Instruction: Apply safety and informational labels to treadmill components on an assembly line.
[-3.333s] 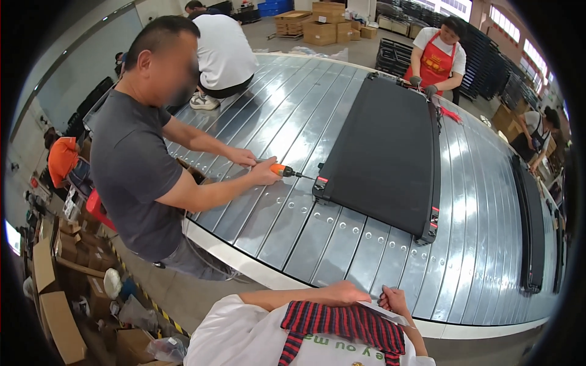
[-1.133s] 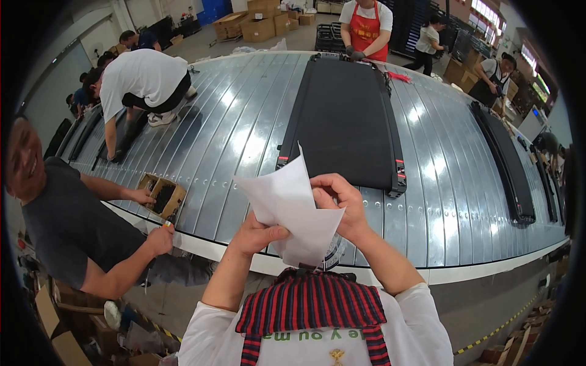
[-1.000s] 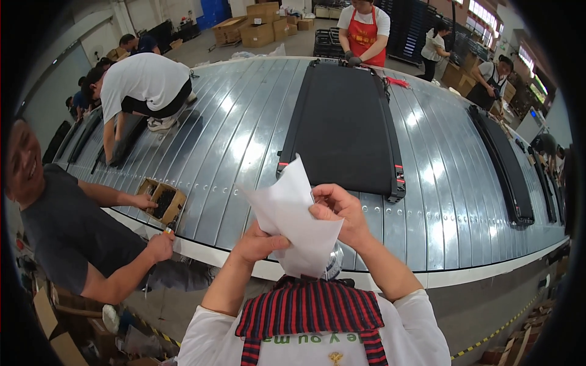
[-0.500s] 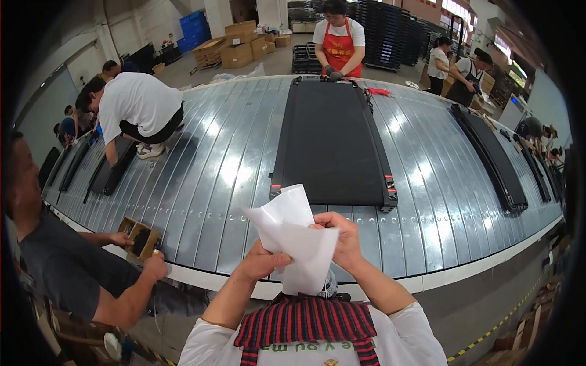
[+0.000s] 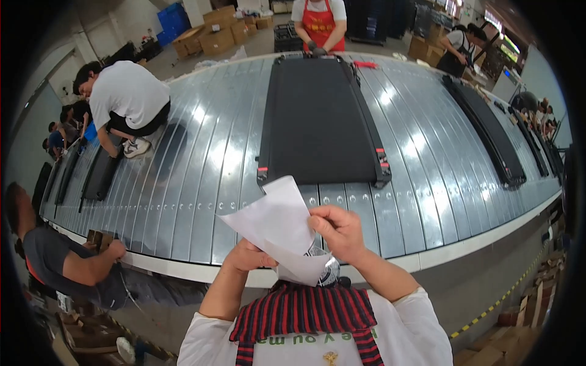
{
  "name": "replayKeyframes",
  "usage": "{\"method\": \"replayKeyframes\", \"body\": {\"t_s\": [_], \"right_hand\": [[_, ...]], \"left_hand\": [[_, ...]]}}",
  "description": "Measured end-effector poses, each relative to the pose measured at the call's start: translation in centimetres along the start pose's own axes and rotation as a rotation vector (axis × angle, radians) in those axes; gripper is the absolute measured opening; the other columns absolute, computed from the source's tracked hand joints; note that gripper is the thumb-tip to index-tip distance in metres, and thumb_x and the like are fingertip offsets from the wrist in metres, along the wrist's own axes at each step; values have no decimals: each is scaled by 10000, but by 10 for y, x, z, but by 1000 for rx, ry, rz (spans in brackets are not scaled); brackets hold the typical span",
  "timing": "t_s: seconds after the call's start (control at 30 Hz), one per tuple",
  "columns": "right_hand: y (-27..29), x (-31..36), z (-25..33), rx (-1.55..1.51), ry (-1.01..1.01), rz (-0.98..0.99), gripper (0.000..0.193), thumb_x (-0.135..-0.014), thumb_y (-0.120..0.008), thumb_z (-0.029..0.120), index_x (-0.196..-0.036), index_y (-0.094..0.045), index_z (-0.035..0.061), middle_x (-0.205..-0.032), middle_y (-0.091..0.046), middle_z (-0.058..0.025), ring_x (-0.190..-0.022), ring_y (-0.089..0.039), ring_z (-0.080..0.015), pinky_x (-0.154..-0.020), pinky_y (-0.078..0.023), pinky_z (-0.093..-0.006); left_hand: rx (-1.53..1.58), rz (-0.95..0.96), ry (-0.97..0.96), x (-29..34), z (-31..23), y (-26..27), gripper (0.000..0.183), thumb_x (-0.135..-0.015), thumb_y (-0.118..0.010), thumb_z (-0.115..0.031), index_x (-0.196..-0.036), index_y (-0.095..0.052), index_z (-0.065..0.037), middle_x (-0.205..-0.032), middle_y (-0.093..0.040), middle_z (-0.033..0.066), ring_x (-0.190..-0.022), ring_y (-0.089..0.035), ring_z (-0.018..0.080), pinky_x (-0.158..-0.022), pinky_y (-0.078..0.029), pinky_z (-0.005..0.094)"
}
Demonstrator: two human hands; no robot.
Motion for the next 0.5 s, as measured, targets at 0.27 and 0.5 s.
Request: {"method": "replayKeyframes", "body": {"t_s": [0.27,0.5], "right_hand": [[3,3,-23,-162,-155,70,131,-812,-580,93,-880,-590,-18,-759,-600,-27,-673,-527,-71,-594,-427,-199],[-23,-9,-31,-470,-248,249,191,-776,-616,88,-919,-576,-31,-842,-611,-74,-755,-576,-104,-693,-470,-230]], "left_hand": [[-164,-128,-12,18,10,7,803,-532,-815,-150,-1223,-416,-55,-1165,-500,77,-1085,-461,212,-902,-363,347],[-148,-168,-69,25,0,30,847,-500,-832,-178,-1226,-414,-57,-1181,-488,81,-1099,-449,222,-911,-352,360]]}}
Point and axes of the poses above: each hand's wrist, its own x-axis away from the middle knuckle, its own y-axis out of the back of the hand, z = x × y, the point moved 5 cm from there along -x, towards the middle knuckle
